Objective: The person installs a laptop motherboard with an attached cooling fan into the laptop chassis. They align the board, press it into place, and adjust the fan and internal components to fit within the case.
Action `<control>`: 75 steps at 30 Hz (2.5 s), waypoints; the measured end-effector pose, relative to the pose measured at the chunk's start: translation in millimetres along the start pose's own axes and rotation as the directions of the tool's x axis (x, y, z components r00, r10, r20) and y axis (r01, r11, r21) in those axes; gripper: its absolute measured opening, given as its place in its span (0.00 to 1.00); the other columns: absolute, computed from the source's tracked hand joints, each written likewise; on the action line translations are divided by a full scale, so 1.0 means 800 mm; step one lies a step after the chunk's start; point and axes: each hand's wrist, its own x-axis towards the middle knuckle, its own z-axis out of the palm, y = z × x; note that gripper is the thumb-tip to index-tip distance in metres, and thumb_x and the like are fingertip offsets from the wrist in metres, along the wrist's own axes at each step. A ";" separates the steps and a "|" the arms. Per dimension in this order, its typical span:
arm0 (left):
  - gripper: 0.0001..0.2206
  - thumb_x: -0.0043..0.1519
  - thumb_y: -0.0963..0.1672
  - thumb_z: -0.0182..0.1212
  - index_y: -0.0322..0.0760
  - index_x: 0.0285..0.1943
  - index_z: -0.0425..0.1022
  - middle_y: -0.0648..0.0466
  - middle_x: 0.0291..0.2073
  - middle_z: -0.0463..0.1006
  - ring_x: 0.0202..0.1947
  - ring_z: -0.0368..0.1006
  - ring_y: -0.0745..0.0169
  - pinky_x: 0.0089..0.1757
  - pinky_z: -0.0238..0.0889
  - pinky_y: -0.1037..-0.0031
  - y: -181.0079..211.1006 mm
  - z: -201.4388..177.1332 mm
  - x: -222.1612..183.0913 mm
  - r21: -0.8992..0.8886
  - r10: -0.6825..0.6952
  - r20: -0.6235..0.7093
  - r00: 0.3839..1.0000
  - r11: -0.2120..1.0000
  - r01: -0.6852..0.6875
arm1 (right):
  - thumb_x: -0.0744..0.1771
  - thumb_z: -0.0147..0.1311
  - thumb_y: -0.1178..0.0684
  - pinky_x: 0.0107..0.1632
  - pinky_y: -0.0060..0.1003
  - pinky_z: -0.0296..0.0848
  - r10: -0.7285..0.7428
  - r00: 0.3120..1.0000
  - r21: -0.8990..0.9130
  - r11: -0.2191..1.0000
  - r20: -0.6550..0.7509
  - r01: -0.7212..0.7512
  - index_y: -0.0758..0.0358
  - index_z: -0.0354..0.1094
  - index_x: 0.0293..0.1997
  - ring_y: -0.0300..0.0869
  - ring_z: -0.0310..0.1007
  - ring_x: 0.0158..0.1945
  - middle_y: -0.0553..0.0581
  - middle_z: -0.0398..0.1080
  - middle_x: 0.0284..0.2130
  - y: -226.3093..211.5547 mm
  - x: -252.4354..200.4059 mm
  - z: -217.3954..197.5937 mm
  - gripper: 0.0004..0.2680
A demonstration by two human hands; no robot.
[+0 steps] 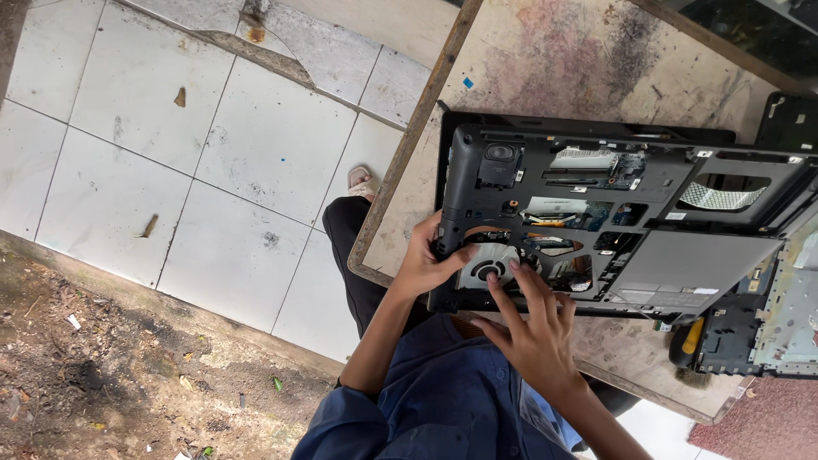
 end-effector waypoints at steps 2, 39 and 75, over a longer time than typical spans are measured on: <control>0.14 0.53 0.40 0.60 0.33 0.47 0.65 0.59 0.33 0.69 0.33 0.63 0.74 0.32 0.57 0.84 0.004 -0.003 -0.005 0.069 -0.075 0.071 0.995 0.995 0.070 | 0.62 0.54 0.39 0.45 0.44 0.59 0.002 0.997 -0.053 0.999 -0.075 -0.006 0.51 0.57 0.57 0.45 0.63 0.54 0.58 0.53 0.56 -0.003 -0.004 0.009 0.20; 0.27 0.53 0.35 0.56 0.39 0.62 0.56 0.43 0.53 0.64 0.57 0.54 0.39 0.51 0.51 0.44 -0.038 -0.003 -0.016 -0.133 -0.012 0.119 0.993 0.991 0.028 | 0.60 0.55 0.55 0.36 0.35 0.55 0.216 0.952 0.251 0.955 -0.216 -0.160 0.66 0.62 0.53 0.43 0.58 0.36 0.59 0.67 0.44 -0.005 0.009 -0.003 0.17; 0.17 0.58 0.54 0.51 0.40 0.41 0.70 0.56 0.20 0.67 0.20 0.62 0.72 0.23 0.53 0.87 -0.149 -0.040 -0.004 -0.372 -0.515 -0.122 0.849 0.816 0.442 | 0.60 0.60 0.54 0.23 0.27 0.59 0.636 0.770 0.451 0.704 -0.056 -0.549 0.61 0.68 0.41 0.35 0.66 0.18 0.48 0.71 0.24 -0.018 0.023 0.011 0.09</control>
